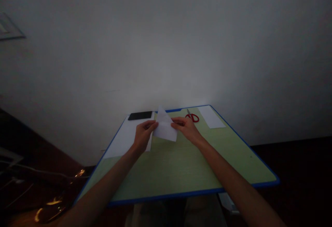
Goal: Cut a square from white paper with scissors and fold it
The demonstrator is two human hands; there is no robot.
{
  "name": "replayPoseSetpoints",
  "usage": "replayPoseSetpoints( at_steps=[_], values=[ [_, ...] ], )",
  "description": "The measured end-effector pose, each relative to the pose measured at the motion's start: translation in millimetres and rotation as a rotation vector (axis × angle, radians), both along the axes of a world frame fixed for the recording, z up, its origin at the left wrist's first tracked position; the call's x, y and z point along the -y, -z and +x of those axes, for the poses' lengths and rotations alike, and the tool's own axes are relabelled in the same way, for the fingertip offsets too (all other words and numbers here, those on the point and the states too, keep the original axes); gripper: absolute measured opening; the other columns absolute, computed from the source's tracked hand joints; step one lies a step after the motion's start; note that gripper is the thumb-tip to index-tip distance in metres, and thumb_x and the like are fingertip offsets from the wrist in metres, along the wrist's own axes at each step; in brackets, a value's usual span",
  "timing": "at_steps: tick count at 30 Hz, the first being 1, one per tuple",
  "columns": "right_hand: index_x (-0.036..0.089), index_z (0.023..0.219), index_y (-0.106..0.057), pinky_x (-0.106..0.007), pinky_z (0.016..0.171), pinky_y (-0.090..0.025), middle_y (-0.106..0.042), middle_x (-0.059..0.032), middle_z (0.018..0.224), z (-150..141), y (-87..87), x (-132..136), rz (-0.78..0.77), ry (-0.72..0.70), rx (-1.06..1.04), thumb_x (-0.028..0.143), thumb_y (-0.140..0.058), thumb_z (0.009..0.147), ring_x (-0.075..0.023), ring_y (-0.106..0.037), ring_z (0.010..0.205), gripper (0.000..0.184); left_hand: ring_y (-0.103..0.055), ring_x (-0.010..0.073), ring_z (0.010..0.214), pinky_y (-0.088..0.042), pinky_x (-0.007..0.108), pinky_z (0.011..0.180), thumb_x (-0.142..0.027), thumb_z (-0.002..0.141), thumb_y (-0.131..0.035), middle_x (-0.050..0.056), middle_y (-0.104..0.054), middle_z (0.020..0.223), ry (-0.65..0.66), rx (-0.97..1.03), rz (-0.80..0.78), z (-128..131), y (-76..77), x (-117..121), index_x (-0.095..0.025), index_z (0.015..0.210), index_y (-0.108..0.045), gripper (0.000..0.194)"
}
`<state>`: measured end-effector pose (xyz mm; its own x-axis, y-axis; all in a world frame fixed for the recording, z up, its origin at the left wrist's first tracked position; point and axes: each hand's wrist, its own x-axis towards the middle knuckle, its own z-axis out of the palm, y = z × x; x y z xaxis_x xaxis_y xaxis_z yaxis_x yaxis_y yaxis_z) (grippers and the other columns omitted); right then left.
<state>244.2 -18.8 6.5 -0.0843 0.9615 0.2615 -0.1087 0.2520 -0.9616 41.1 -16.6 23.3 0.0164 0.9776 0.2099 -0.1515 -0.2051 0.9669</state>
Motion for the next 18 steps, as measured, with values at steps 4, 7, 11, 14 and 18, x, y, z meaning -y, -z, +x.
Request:
replayPoseSetpoints(
  at_steps=[4, 7, 11, 14, 18],
  values=[
    [0.017, 0.087, -0.075, -0.038, 0.081, -0.054, -0.076, -0.0067, 0.087, 3.4, 0.5, -1.9, 0.015, 0.072, 0.1, 0.043, -0.083, 0.064, -0.021, -0.069, 0.081, 0.035, -0.066, 0.0166, 0.066, -0.05, 0.027, 0.065, -0.031, 0.065, -0.083, 0.006, -0.076, 0.075, -0.007, -0.001, 0.002, -0.6, -0.6, -0.1, -0.014, 0.078, -0.076, 0.023],
    [0.017, 0.079, -0.073, -0.033, 0.071, -0.052, -0.074, -0.0051, 0.078, 4.0, -0.4, -1.8, 0.049, 0.117, 0.179, 0.046, -0.081, 0.066, -0.0187, -0.066, 0.072, 0.033, -0.066, 0.0169, 0.066, -0.05, 0.028, 0.065, -0.032, 0.065, -0.083, 0.006, -0.075, 0.074, -0.015, -0.004, -0.003, -1.4, 0.1, -1.0, -0.014, 0.078, -0.077, 0.023],
    [0.017, 0.078, -0.073, -0.032, 0.066, -0.049, -0.072, -0.0043, 0.075, 3.1, -2.8, -0.1, 0.056, 0.123, 0.183, 0.049, -0.079, 0.068, -0.0175, -0.063, 0.068, 0.034, -0.067, 0.0179, 0.068, -0.051, 0.029, 0.068, -0.031, 0.064, -0.084, 0.007, -0.076, 0.075, -0.028, 0.007, -0.008, -2.3, 0.7, -2.0, -0.014, 0.079, -0.077, 0.023],
    [0.018, 0.078, -0.073, -0.033, 0.068, -0.05, -0.072, -0.0047, 0.076, 3.4, -4.6, 0.4, 0.055, 0.105, 0.167, 0.049, -0.08, 0.067, -0.018, -0.063, 0.071, 0.034, -0.067, 0.0188, 0.069, -0.052, 0.03, 0.068, -0.032, 0.064, -0.084, 0.007, -0.076, 0.077, -0.029, 0.004, -0.007, -2.4, -0.3, -1.0, -0.014, 0.079, -0.077, 0.024],
    [0.018, 0.082, -0.074, -0.035, 0.072, -0.051, -0.074, -0.0055, 0.082, 5.0, -5.4, 0.3, 0.066, 0.077, 0.162, 0.047, -0.079, 0.069, -0.0191, -0.065, 0.075, 0.032, -0.068, 0.019, 0.069, -0.052, 0.03, 0.067, -0.033, 0.065, -0.083, 0.007, -0.076, 0.077, -0.017, -0.009, 0.005, -3.5, -1.5, -0.1, -0.014, 0.08, -0.077, 0.025]
  ],
)
